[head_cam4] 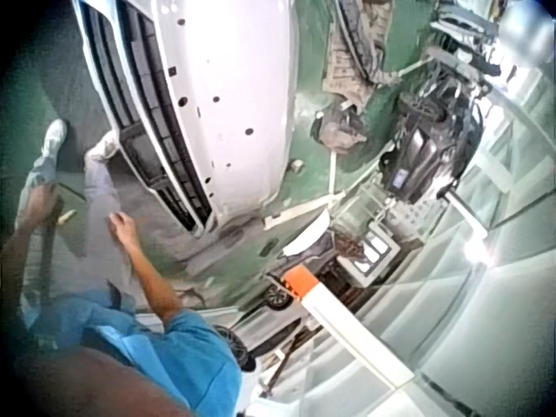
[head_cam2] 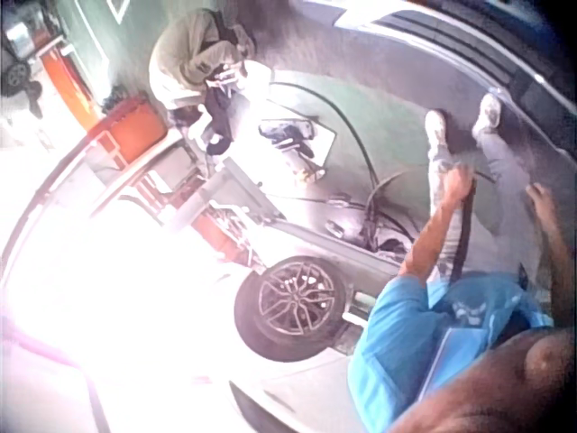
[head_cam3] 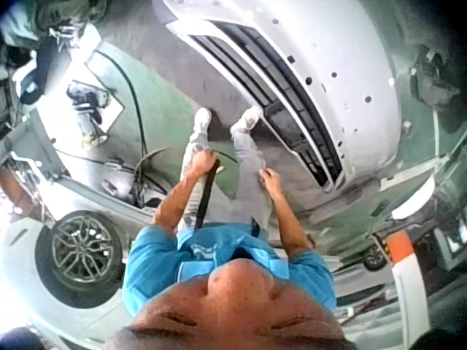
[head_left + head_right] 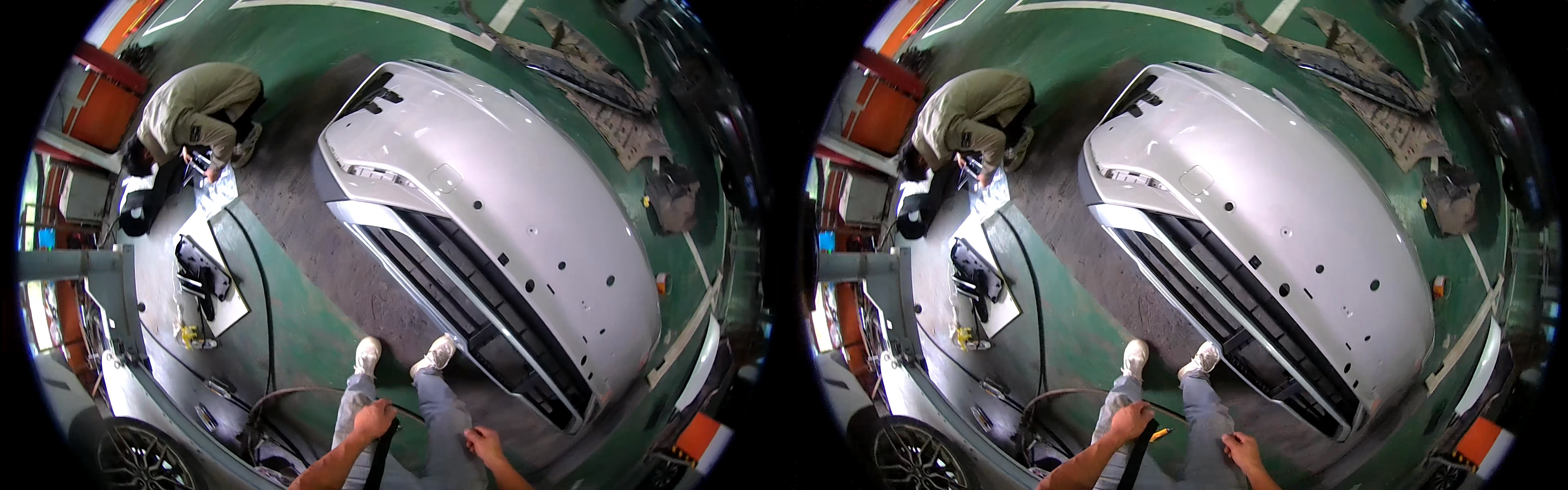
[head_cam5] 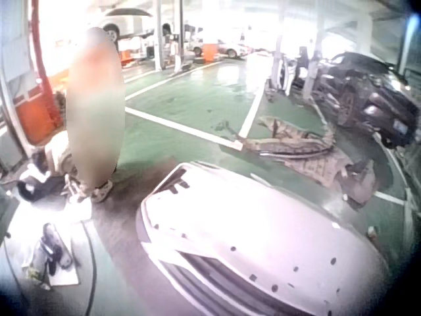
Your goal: The person aligns and presses a silver trim piece into the lower grille area of a detached white car bumper, repeatedly adjusting and seating it by hand. The person also handles a black plastic grille insert and positions it near the bumper.
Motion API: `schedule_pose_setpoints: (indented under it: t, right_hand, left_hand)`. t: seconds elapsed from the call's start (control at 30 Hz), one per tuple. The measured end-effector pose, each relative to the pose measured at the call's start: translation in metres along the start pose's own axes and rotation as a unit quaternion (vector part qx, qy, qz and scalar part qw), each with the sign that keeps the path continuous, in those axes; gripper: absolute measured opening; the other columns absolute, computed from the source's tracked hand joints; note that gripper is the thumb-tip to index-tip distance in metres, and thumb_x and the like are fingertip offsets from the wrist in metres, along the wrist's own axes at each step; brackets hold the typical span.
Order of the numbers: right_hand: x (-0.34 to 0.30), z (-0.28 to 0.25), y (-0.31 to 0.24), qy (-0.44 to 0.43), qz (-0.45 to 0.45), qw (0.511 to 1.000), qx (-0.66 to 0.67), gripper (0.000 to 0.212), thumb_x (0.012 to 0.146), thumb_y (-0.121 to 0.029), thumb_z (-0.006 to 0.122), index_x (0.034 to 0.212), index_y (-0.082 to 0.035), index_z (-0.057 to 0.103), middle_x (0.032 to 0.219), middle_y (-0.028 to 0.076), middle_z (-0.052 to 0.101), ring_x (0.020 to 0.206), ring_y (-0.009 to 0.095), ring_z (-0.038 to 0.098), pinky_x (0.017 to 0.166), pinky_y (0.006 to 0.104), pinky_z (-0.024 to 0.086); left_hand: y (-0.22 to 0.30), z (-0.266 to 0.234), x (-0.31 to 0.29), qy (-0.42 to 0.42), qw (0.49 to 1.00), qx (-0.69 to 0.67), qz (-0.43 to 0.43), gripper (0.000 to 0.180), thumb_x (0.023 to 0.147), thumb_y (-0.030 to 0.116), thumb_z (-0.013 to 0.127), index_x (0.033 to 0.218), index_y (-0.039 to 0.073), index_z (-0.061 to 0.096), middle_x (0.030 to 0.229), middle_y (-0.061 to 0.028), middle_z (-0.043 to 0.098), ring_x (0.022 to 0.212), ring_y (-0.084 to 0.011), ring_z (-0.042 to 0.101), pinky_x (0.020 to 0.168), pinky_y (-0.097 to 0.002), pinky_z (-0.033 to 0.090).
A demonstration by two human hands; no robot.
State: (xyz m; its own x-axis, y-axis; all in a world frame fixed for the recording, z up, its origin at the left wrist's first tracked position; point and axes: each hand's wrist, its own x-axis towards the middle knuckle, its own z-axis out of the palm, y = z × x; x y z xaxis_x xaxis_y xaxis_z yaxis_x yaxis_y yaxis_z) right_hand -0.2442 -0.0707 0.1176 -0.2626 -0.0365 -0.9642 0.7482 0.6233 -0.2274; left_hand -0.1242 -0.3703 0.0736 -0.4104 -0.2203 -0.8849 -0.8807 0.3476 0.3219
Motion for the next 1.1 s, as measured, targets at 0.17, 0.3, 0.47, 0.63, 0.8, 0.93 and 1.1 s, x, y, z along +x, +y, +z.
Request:
schedule_pose_setpoints:
  t: [0.17, 0.3, 0.47, 0.63, 0.8, 0.93, 1.1]
  right_hand:
    - [0.002, 0.042, 0.073, 0.05, 0.063, 0.996, 0.026, 0.025, 0.091, -0.024, 0.071, 0.083, -0.001, 0.068, 0.067, 0.003, 0.063, 0.057, 0.011, 0.056, 0.055, 0.0264, 0.045]
    - [-0.007, 0.087, 0.09, 0.041, 0.047, 0.998, 0.013, 0.025, 0.091, -0.026, 0.072, 0.084, -0.002, 0.068, 0.069, 0.003, 0.064, 0.058, 0.011, 0.057, 0.055, 0.0266, 0.045]
    - [-0.031, 0.144, 0.078, 0.023, 0.03, 0.998, 0.055, 0.028, 0.093, -0.028, 0.07, 0.084, -0.001, 0.068, 0.07, 0.002, 0.065, 0.06, 0.012, 0.058, 0.057, 0.0285, 0.046]
    - [-0.043, 0.18, 0.071, 0.002, -0.11, 0.993, 0.039, 0.033, 0.095, -0.034, 0.067, 0.088, -0.002, 0.067, 0.07, 0.004, 0.064, 0.063, 0.014, 0.059, 0.061, 0.0316, 0.047]
    - [-0.041, 0.178, 0.099, 0.117, -0.147, 0.981, 0.044, 0.038, 0.094, -0.041, 0.065, 0.089, -0.004, 0.067, 0.072, 0.008, 0.065, 0.066, 0.018, 0.063, 0.064, 0.0359, 0.047]
    - [-0.037, 0.164, 0.121, 0.144, -0.114, 0.972, 0.149, 0.034, 0.096, -0.037, 0.065, 0.09, -0.003, 0.065, 0.073, 0.006, 0.063, 0.069, 0.013, 0.059, 0.064, 0.0327, 0.046]
    - [-0.027, 0.118, 0.164, 0.254, -0.133, 0.942, 0.173, 0.034, 0.093, -0.039, 0.066, 0.09, -0.005, 0.067, 0.074, 0.011, 0.066, 0.068, 0.021, 0.064, 0.064, 0.038, 0.049]
  left_hand:
    - [-0.058, 0.013, -0.013, -0.038, 0.995, 0.087, 0.042, 0.043, 0.09, 0.04, 0.058, 0.12, 0.01, 0.066, 0.112, -0.0198, 0.07, 0.102, -0.0395, 0.067, 0.091, -0.0513, 0.052]
    - [-0.085, -0.015, -0.021, 0.003, 0.996, 0.041, 0.078, 0.04, 0.091, 0.037, 0.058, 0.117, 0.008, 0.067, 0.104, -0.0188, 0.071, 0.098, -0.0385, 0.068, 0.087, -0.0495, 0.053]
    - [-0.05, -0.077, 0.019, 0.088, 0.989, 0.05, 0.111, 0.032, 0.089, 0.032, 0.063, 0.107, 0.006, 0.069, 0.097, -0.0181, 0.071, 0.093, -0.0407, 0.067, 0.079, -0.0495, 0.054]
    - [-0.007, -0.188, 0.182, 0.376, 0.812, 0.066, 0.441, 0.028, 0.088, 0.017, 0.07, 0.114, 0.009, 0.063, 0.107, -0.0147, 0.066, 0.098, -0.0346, 0.062, 0.084, -0.0452, 0.051]
    - [0.197, -0.271, 0.163, 0.395, 0.782, 0.155, 0.457, 0.039, 0.092, 0.018, 0.067, 0.127, 0.001, 0.058, 0.124, -0.0193, 0.062, 0.113, -0.0393, 0.058, 0.096, -0.0462, 0.047]
    - [0.236, -0.288, 0.185, 0.333, 0.754, 0.284, 0.491, 0.029, 0.098, 0.02, 0.056, 0.115, -0.002, 0.062, 0.119, -0.0204, 0.062, 0.11, -0.0411, 0.057, 0.096, -0.0468, 0.045]
    - [0.239, -0.283, 0.207, 0.326, 0.76, 0.345, 0.444, 0.037, 0.101, 0.029, 0.053, 0.118, -0.003, 0.063, 0.116, -0.0219, 0.062, 0.112, -0.0418, 0.055, 0.096, -0.0482, 0.043]
